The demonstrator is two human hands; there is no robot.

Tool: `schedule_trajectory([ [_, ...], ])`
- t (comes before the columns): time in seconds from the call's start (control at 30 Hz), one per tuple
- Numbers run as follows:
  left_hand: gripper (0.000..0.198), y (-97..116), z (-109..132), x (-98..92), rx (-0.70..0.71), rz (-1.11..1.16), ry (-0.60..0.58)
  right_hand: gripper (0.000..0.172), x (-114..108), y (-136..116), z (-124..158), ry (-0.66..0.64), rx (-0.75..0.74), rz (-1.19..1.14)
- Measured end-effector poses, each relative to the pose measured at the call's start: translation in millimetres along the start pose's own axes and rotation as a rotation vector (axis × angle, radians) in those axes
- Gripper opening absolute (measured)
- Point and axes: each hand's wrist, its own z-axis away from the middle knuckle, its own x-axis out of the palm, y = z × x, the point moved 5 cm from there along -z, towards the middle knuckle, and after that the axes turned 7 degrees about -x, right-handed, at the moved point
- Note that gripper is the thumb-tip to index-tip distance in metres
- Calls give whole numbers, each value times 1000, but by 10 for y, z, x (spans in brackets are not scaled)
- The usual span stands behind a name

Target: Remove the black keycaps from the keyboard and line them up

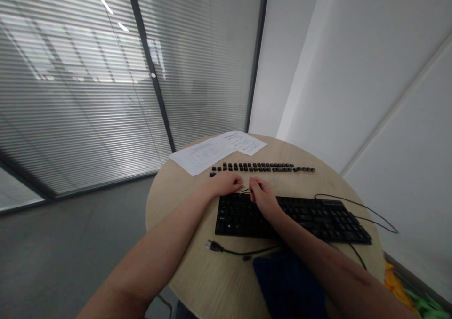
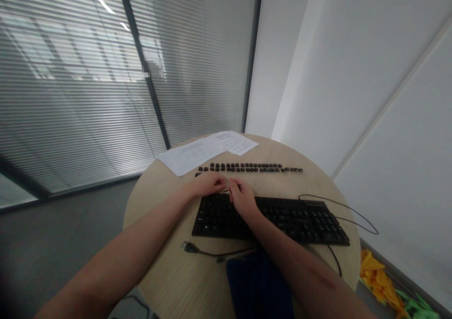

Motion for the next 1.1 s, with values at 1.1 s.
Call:
schedule_trajectory([
  [1.1, 21, -47, -31, 160, 14, 127, -59, 37, 74, 7, 25, -138, -9, 44],
])
